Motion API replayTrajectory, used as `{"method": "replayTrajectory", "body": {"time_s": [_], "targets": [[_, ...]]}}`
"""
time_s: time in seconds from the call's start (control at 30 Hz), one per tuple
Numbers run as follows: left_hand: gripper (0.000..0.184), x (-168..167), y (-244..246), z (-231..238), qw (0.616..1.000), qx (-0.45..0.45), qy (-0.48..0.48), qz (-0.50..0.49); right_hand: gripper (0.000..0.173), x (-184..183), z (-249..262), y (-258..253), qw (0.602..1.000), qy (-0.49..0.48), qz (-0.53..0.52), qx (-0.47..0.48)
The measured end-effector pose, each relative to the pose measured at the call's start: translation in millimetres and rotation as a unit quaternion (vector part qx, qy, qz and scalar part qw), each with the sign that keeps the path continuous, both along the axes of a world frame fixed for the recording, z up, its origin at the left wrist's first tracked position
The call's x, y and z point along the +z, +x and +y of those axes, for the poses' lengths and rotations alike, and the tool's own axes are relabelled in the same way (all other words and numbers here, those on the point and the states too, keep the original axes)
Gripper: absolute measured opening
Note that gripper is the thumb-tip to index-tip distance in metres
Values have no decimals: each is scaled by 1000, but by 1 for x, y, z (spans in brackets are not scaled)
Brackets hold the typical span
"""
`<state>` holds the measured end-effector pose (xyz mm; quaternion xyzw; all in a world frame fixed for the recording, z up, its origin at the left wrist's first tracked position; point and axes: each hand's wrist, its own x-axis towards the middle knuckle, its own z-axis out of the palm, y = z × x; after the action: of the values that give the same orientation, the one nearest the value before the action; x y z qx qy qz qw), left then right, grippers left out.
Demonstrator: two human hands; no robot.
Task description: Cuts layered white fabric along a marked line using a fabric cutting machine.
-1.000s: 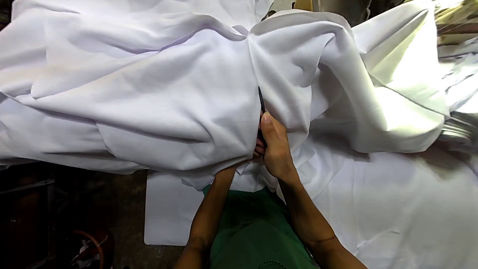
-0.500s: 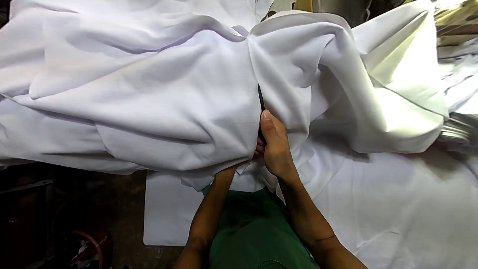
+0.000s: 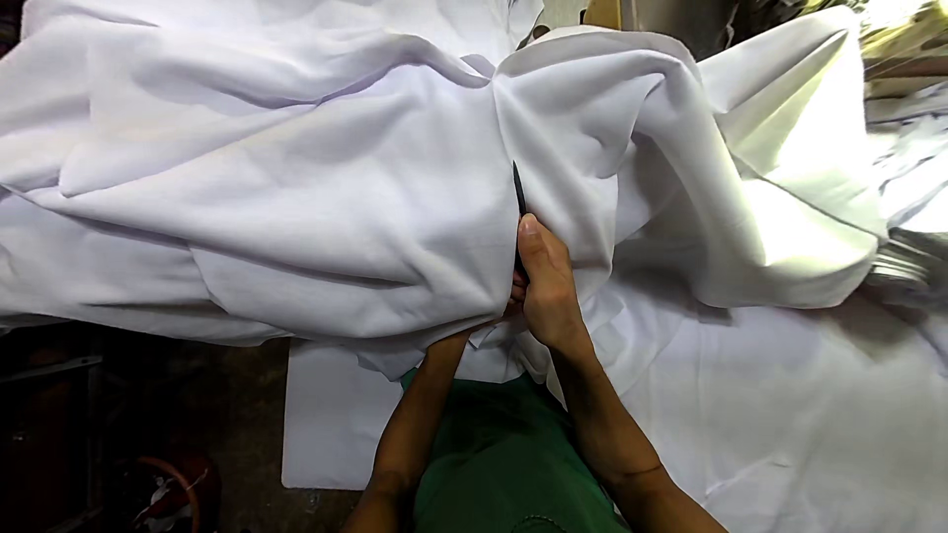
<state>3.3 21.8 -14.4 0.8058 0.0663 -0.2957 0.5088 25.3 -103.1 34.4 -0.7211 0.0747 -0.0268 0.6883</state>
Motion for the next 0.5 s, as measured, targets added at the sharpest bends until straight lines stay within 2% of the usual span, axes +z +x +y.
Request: {"method": "replayTrajectory", "body": {"time_s": [0.07, 0.17, 0.27, 0.33, 0.37, 0.5], "targets": [[28, 40, 13, -9, 995, -48, 32, 83, 45, 2, 0, 1, 1000, -9, 6, -3], [27, 60, 20, -15, 990, -78, 37, 108, 45, 3, 0, 2, 1000, -15, 4, -3], [25, 44, 14, -12, 994, -75, 47, 71, 45, 2, -1, 2, 1000, -23, 0, -3], [26, 8, 0, -2, 995, -80, 62, -10, 44, 2, 0, 2, 1000, -17, -5, -6], [28, 1, -2, 0, 993, -86, 75, -22, 44, 2, 0, 2, 1000, -12, -7, -6], [26, 33, 14, -11, 994, -75, 47, 65, 43, 3, 0, 4, 1000, -9, 0, -4]]}}
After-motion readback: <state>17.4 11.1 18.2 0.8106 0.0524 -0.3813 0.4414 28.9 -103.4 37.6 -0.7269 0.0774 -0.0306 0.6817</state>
